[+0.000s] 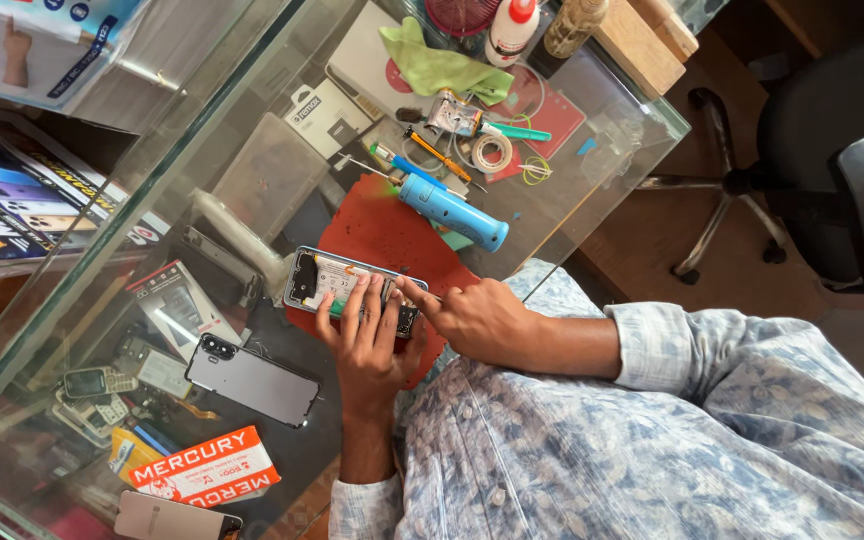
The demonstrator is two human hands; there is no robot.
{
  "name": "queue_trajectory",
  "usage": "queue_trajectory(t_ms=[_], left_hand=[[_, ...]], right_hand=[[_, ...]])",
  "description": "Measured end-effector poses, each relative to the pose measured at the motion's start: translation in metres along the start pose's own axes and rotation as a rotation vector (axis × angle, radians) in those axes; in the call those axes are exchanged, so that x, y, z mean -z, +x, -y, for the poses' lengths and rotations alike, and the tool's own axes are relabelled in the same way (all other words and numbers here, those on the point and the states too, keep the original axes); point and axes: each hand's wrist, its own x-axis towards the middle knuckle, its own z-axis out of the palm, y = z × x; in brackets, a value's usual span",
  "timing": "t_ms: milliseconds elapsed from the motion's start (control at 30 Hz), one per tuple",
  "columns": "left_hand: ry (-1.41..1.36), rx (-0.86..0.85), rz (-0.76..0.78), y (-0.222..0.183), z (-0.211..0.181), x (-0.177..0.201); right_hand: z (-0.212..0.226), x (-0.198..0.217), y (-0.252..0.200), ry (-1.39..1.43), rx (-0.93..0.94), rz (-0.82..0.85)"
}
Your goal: The person uses a screwdriver to remove screws from a disassembled smartphone. They then use a heat gun to warm the edges of the device and a metal prying tool to separate the internal components from the frame.
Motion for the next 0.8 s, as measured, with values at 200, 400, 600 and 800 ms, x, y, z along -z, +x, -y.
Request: queue_trajectory(t_ms=[200,400,600,800], left_hand=[[-0.005,0.003,-0.025,0.001,-0.001,-0.001],[-0.003,0.004,-0.005,0.000,-0.002,0.000],[-0.008,0.005,-0.011,-0.002,0.000,-0.003],[-0.006,0.009,-0.017,0.002,0.001,0.000]], right_hand=[[0.000,0.004,-0.001,0.027,-0.011,0.068],[-0.001,0.006,-0.002,0.012,0.010,0.013],[-0.004,-0.004,-0.002,0.004,0.031,-0.049],[-0.003,0.007,-0.004,0.009,0.000,0.071]])
